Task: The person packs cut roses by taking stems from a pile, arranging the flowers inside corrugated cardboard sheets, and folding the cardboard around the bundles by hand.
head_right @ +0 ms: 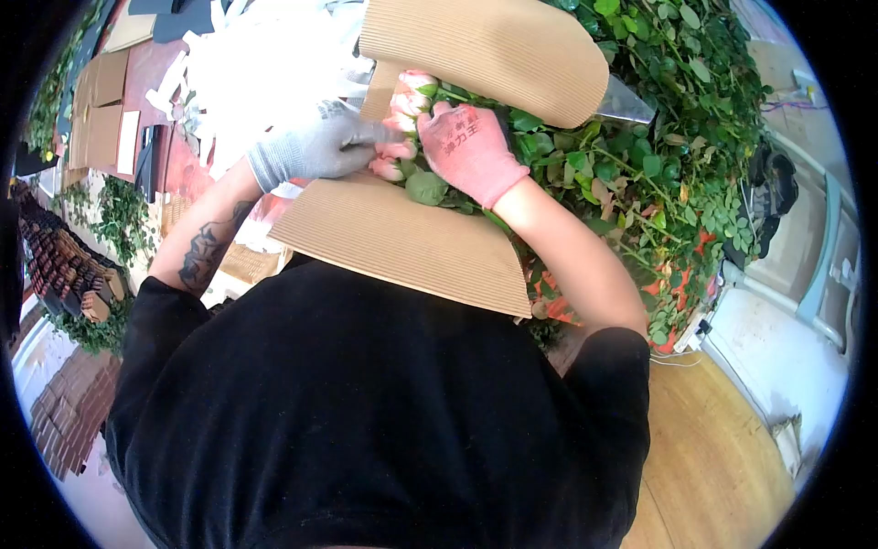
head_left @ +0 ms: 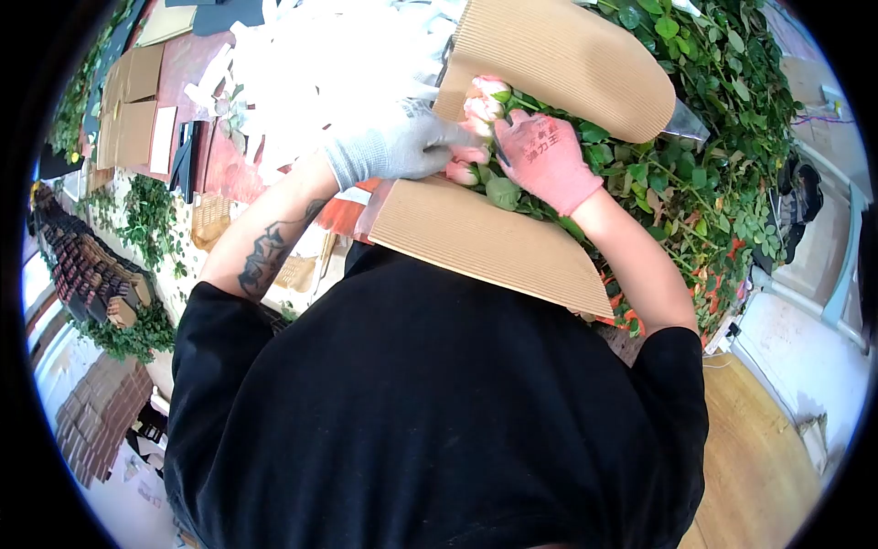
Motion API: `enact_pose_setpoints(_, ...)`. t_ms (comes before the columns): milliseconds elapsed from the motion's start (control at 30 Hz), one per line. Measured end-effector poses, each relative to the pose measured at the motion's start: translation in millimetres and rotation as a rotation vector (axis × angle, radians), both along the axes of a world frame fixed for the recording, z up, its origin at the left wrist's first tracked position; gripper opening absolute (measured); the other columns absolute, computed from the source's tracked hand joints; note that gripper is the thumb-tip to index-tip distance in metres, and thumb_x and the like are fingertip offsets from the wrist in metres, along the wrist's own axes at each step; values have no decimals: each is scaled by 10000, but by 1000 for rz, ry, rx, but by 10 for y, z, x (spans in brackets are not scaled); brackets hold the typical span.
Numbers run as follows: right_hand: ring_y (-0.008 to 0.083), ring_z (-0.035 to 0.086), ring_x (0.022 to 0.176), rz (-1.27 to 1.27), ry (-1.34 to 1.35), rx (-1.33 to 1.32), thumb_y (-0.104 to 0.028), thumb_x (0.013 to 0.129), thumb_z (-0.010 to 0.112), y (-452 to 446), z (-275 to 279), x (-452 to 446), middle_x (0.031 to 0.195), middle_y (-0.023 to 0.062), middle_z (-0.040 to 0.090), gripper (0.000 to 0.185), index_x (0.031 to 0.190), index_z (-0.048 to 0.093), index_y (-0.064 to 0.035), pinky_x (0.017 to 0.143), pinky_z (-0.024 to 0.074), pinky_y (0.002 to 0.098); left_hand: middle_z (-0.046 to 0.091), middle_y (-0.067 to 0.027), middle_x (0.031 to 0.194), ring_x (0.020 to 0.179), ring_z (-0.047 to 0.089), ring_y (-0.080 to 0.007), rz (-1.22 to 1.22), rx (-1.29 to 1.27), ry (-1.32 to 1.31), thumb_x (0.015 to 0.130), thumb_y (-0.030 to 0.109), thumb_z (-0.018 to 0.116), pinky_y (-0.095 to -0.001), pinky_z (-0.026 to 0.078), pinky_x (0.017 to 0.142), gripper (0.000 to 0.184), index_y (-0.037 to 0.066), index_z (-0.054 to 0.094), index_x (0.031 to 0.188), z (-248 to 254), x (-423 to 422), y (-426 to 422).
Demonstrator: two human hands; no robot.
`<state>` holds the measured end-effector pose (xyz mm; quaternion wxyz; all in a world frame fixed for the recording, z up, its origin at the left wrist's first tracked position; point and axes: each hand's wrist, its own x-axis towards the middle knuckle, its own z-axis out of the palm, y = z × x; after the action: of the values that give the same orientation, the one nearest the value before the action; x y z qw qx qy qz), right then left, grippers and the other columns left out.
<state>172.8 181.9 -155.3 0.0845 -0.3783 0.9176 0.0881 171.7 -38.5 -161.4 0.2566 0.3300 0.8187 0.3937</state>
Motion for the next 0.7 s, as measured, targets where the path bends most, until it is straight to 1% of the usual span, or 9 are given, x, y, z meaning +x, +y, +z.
enact_pose_setpoints(100, 219, 629, 737, -16, -34, -35, -237, 778, 569, -8, 73, 22, 844, 77, 610, 179, 852, 587, -75, 591, 499, 335, 666, -115, 830, 711, 637, -239, 40, -237, 146, 805, 149, 548, -322, 500, 691, 359, 163, 617, 1157, 160, -14, 49)
enact_pose_setpoints(167, 228, 629, 738, -64, -115, -51, -246, 764, 588, -23, 206, 0, 846, 78, 604, 176, 849, 579, -93, 604, 501, 351, 662, -114, 813, 702, 634, -243, 37, -231, 167, 809, 159, 552, -329, 497, 681, 352, 161, 617, 1155, 119, -39, 32)
enact_pose_setpoints(267, 232, 614, 804, -203, 76, -119, -320, 755, 629, 19, 169, -30, 945, 69, 588, 306, 994, 578, -135, 659, 485, 368, 654, -115, 794, 699, 631, -247, 36, -205, 188, 817, 176, 556, -339, 495, 675, 340, 153, 618, 1151, 91, -48, 29)
enact_pose_setpoints(433, 247, 616, 758, -185, 112, -193, -289, 746, 632, 68, -11, -63, 913, 74, 599, 297, 995, 584, -134, 657, 483, 379, 644, -119, 768, 705, 632, -256, 56, -161, 133, 821, 179, 547, -351, 496, 678, 332, 136, 618, 1143, 17, -88, 70)
enact_pose_setpoints(500, 256, 619, 752, -193, 135, -320, -287, 743, 630, 78, 17, -87, 888, 84, 604, 290, 982, 591, -126, 655, 484, 382, 640, -124, 740, 686, 635, -256, 162, 5, 74, 819, 164, 534, -358, 501, 681, 320, 127, 626, 1124, 22, -97, 107)
enact_pose_setpoints(567, 264, 613, 797, -327, 2, -203, -296, 750, 621, 2, 167, -94, 888, 92, 604, 306, 992, 594, -111, 713, 484, 388, 638, -129, 728, 679, 637, -257, 85, -111, 144, 814, 153, 522, -350, 504, 672, 324, 113, 625, 1118, 189, -179, 129)
enact_pose_setpoints(633, 262, 605, 850, -254, 21, -106, -308, 751, 619, -16, 265, -76, 914, 98, 602, 325, 1006, 591, -108, 757, 476, 394, 631, -143, 715, 671, 644, -232, 83, -212, 64, 808, 143, 516, -335, 503, 651, 325, 92, 624, 1111, 275, -194, 156)
enact_pose_setpoints(667, 264, 596, 868, -216, -17, -259, -307, 755, 607, 3, 452, -26, 935, 95, 599, 333, 1017, 589, -104, 774, 470, 391, 615, -141, 691, 646, 629, -165, 44, -257, 147, 802, 122, 514, -296, 490, 625, 328, 82, 625, 1107, 326, -226, 125)
enact_pose_setpoints(700, 240, 600, 880, -301, -97, -208, -311, 766, 597, -15, 697, 4, 981, 73, 604, 342, 1042, 592, -110, 787, 472, 363, 615, -141, 691, 646, 629, -165, 29, -259, 166, 802, 122, 514, -296, 490, 625, 328, 82, 625, 1107, 361, -238, 58)
